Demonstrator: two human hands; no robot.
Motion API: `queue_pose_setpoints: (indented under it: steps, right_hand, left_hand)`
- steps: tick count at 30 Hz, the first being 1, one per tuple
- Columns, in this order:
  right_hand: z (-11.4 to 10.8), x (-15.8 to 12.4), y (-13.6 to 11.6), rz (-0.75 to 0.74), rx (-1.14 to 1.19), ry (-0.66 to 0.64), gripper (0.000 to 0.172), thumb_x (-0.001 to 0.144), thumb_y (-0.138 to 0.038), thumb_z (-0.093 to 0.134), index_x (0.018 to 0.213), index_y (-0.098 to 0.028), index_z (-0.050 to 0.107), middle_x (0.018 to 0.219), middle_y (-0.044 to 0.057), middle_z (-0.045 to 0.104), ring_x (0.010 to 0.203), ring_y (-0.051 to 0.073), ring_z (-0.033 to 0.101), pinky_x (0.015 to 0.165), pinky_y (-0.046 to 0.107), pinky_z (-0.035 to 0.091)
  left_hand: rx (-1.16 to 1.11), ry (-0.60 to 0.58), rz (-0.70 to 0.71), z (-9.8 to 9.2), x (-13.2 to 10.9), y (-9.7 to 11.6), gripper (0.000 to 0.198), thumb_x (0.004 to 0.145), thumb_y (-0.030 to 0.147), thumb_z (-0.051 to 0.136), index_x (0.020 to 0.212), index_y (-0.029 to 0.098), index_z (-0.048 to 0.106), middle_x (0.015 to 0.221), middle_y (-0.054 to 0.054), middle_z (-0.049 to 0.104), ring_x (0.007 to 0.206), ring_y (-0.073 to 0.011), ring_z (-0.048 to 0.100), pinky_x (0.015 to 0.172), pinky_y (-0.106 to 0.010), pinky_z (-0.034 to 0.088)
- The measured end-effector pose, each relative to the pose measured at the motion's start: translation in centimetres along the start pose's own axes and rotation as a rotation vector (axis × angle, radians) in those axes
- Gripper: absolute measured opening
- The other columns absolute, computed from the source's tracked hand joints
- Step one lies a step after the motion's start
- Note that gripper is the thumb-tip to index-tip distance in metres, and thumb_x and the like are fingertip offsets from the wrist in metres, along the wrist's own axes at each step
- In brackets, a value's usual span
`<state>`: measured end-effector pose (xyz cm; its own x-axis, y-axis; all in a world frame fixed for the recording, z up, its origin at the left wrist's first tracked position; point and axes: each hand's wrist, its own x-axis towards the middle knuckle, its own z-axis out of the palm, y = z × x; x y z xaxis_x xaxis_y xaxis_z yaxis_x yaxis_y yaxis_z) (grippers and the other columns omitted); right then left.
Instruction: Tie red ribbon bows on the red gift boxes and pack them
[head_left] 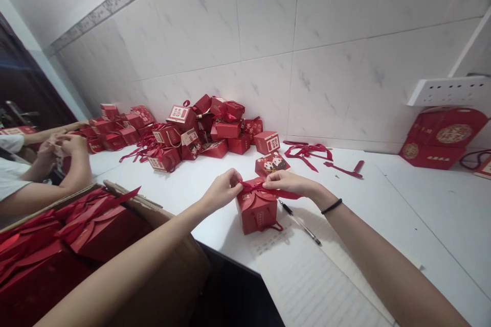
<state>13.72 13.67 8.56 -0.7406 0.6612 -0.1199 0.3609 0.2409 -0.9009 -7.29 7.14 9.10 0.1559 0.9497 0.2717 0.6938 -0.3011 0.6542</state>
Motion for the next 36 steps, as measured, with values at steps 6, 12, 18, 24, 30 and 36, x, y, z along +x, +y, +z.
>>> queue_pose_setpoints:
  steps: [6, 12, 18, 24, 30, 36]
  right_hand:
    - [0.0, 0.1, 0.6, -0.041, -0.030, 0.002, 0.038, 0.074, -0.049, 0.058, 0.064, -0.015, 0.047, 0.058, -0.004, 0.038, 0.050, 0.007, 0.029, 0.047, 0.022, 0.020]
    - [-0.1, 0.1, 0.4, -0.053, -0.053, -0.008, 0.039, 0.075, -0.051, 0.057, 0.063, -0.016, 0.045, 0.057, -0.004, 0.036, 0.050, 0.007, 0.028, 0.046, 0.022, 0.019]
    - [0.1, -0.7, -0.8, -0.035, -0.088, 0.005, 0.037, 0.076, -0.048, 0.056, 0.062, -0.016, 0.044, 0.058, -0.004, 0.036, 0.050, 0.007, 0.028, 0.045, 0.022, 0.020]
    - [-0.1, -0.5, -0.2, -0.032, -0.101, 0.026, 0.040, 0.075, -0.052, 0.056, 0.062, -0.016, 0.045, 0.058, -0.004, 0.036, 0.049, 0.007, 0.029, 0.045, 0.022, 0.020]
    - [-0.2, 0.3, 0.9, -0.050, -0.079, 0.014, 0.042, 0.073, -0.056, 0.057, 0.066, -0.015, 0.048, 0.059, -0.003, 0.038, 0.050, 0.007, 0.029, 0.046, 0.022, 0.020]
    - [-0.4, 0.0, 0.8, -0.046, -0.020, -0.015, 0.042, 0.074, -0.051, 0.057, 0.057, -0.017, 0.040, 0.056, -0.005, 0.032, 0.049, 0.007, 0.025, 0.046, 0.023, 0.017]
  left_hand:
    - [0.291, 0.050, 0.022, 0.3, -0.6, 1.3, 0.007, 0.077, 0.025, 0.044, 0.074, 0.019, 0.047, 0.066, 0.001, 0.057, 0.060, -0.0139, 0.052, 0.057, -0.025, 0.037]
    - [0.446, 0.094, 0.012, 0.7, -0.5, 1.0, 0.011, 0.076, 0.019, 0.041, 0.084, 0.019, 0.049, 0.076, -0.003, 0.063, 0.067, -0.0170, 0.058, 0.060, -0.026, 0.039]
    - [0.484, 0.067, 0.024, 0.6, -0.7, 1.5, 0.020, 0.075, 0.020, 0.040, 0.094, 0.018, 0.049, 0.074, -0.003, 0.064, 0.064, -0.0184, 0.058, 0.061, -0.028, 0.039]
    - [0.160, 0.071, -0.136, -0.3, -0.7, 1.3, 0.035, 0.078, 0.049, 0.041, 0.061, 0.018, 0.045, 0.054, 0.001, 0.054, 0.052, -0.0139, 0.051, 0.051, -0.025, 0.035]
    - [-0.076, -0.123, -0.315, 0.2, -0.3, 0.5, 0.036, 0.079, 0.042, 0.040, 0.051, 0.018, 0.040, 0.033, 0.005, 0.039, 0.031, -0.0090, 0.040, 0.036, -0.021, 0.028]
    - [-0.016, -0.183, -0.220, 0.2, -0.3, 0.2, 0.029, 0.083, 0.036, 0.035, 0.059, 0.019, 0.038, 0.045, 0.003, 0.051, 0.043, -0.0125, 0.056, 0.041, -0.021, 0.040]
